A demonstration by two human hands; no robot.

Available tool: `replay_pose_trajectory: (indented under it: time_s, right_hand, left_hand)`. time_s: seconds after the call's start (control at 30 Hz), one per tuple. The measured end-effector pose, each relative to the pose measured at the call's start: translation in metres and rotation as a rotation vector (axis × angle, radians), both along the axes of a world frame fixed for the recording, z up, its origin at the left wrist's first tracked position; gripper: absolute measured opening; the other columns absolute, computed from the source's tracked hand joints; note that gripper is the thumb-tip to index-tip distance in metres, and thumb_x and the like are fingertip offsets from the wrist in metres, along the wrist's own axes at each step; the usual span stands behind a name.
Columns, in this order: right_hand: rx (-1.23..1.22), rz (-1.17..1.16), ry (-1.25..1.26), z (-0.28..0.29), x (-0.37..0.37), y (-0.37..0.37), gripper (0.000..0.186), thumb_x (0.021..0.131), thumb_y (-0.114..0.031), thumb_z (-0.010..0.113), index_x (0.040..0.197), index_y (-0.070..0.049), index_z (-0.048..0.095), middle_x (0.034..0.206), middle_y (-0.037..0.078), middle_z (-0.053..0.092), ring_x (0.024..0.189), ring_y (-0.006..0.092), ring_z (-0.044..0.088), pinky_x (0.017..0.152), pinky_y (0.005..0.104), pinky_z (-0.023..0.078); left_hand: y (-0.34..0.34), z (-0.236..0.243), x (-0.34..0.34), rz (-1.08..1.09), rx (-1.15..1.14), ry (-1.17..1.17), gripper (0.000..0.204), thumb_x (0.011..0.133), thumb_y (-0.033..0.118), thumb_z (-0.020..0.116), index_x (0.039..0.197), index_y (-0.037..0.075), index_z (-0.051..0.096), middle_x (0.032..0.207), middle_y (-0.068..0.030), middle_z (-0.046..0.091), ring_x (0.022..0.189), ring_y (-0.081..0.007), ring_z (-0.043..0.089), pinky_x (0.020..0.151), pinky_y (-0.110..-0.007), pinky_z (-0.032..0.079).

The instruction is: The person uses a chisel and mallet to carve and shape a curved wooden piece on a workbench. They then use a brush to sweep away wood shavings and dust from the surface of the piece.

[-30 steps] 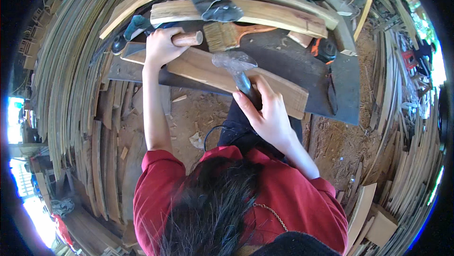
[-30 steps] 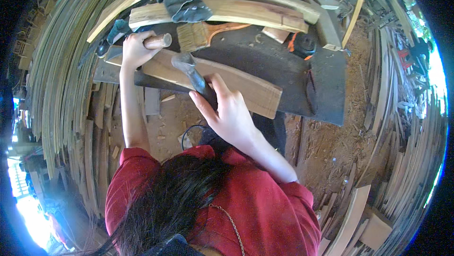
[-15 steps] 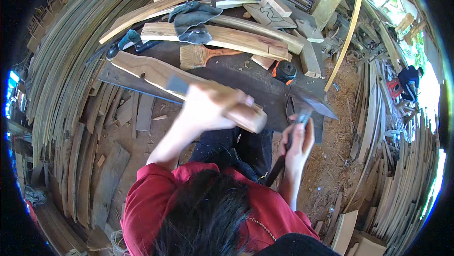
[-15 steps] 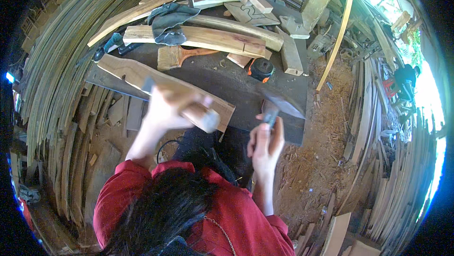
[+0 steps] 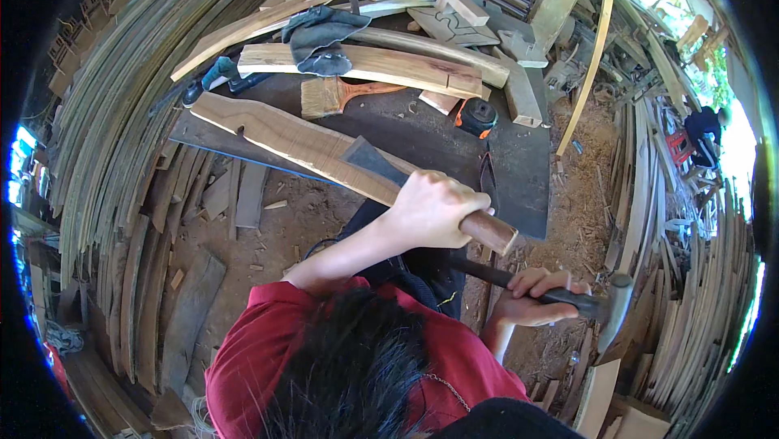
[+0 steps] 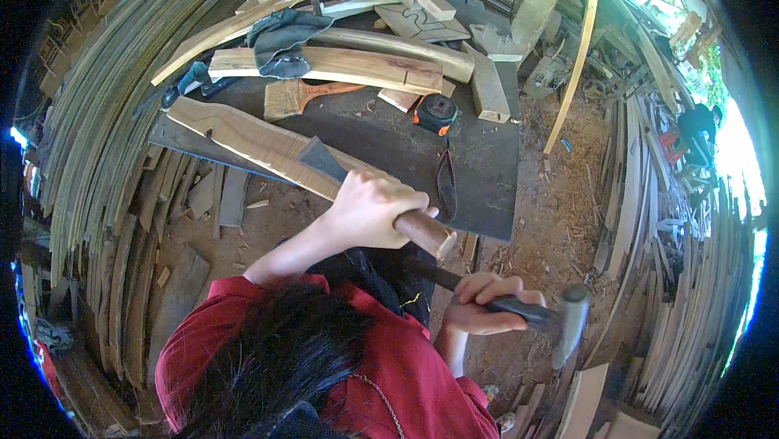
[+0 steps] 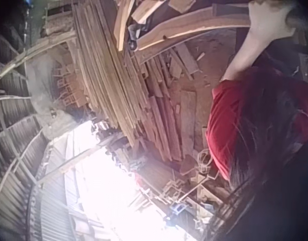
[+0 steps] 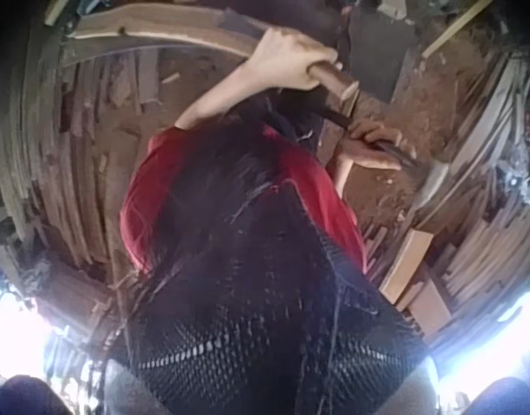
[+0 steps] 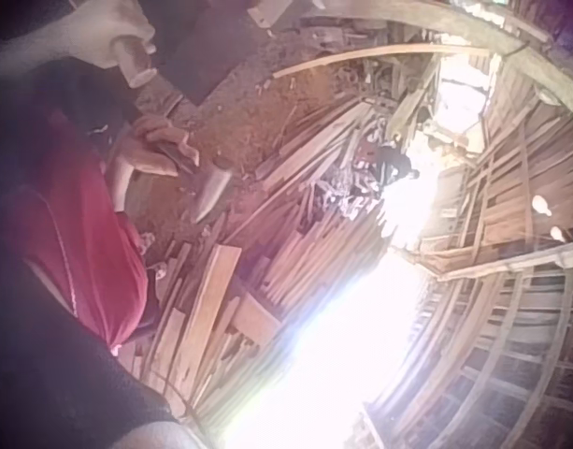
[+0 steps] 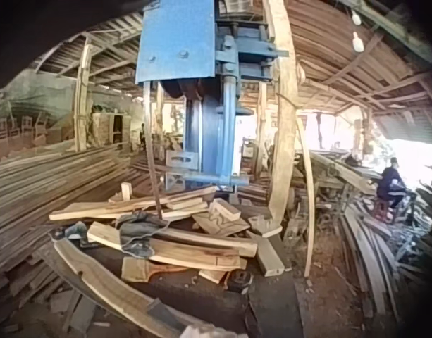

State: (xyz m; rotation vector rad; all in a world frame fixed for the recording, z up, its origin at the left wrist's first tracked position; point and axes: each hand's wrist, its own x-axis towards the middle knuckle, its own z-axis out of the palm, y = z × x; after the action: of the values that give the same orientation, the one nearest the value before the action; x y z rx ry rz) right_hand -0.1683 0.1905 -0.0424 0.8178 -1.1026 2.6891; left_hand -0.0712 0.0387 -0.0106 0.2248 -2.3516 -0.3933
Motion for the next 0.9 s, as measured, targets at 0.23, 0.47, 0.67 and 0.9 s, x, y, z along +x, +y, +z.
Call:
replay_pose_trajectory:
  time_s: [0.23, 0.47, 0.67, 0.9]
  right_hand:
    - [-0.194, -0.046, 0.027, 0.015, 0.017, -0.013, 0.048, 0.092, -0.057, 0.035, 0.108, -0.011, 0.033, 0.054, 0.002, 0.037, 0.031, 0.0098, 0.037, 0.026, 0.0227, 0.033]
    - [0.435, 0.124, 0.447, -0.041, 0.03, -0.015, 0.045, 0.094, -0.055, 0.032, 0.106, -0.012, 0.037, 0.056, 0.001, 0.036, 0.032, 0.0088, 0.035, 0.027, 0.0208, 0.032]
    - [0.051, 0.074, 0.092, -0.019, 0.037, -0.018, 0.058, 0.09, -0.06, 0.041, 0.099, -0.003, 0.038, 0.049, 0.003, 0.04, 0.034, 0.0109, 0.04, 0.031, 0.0223, 0.032]
    - [0.574, 0.275, 0.323, -0.044, 0.041, -0.023, 0.055, 0.091, -0.053, 0.047, 0.097, 0.0, 0.036, 0.052, 0.004, 0.043, 0.037, 0.0103, 0.04, 0.035, 0.022, 0.031]
  left_hand:
    - [-0.013, 0.019, 0.024, 0.028, 0.08, -0.069, 0.017, 0.058, 0.019, 0.067, 0.075, 0.018, 0.064, 0.061, -0.0009, 0.061, 0.059, -0.0246, 0.064, 0.052, -0.037, 0.049]
    - [-0.025, 0.012, 0.027, 0.038, 0.083, -0.048, 0.016, 0.069, 0.025, 0.068, 0.066, 0.014, 0.058, 0.054, -0.0039, 0.054, 0.053, -0.0261, 0.059, 0.048, -0.037, 0.044]
    - [-0.031, 0.008, 0.043, 0.057, 0.074, -0.05, 0.015, 0.062, 0.022, 0.068, 0.069, 0.013, 0.058, 0.057, -0.0045, 0.057, 0.056, -0.0274, 0.061, 0.05, -0.039, 0.046]
    - [-0.047, 0.008, 0.055, 0.071, 0.116, -0.044, 0.011, 0.06, 0.019, 0.067, 0.066, 0.015, 0.059, 0.054, -0.0047, 0.055, 0.054, -0.0254, 0.06, 0.05, -0.038, 0.044]
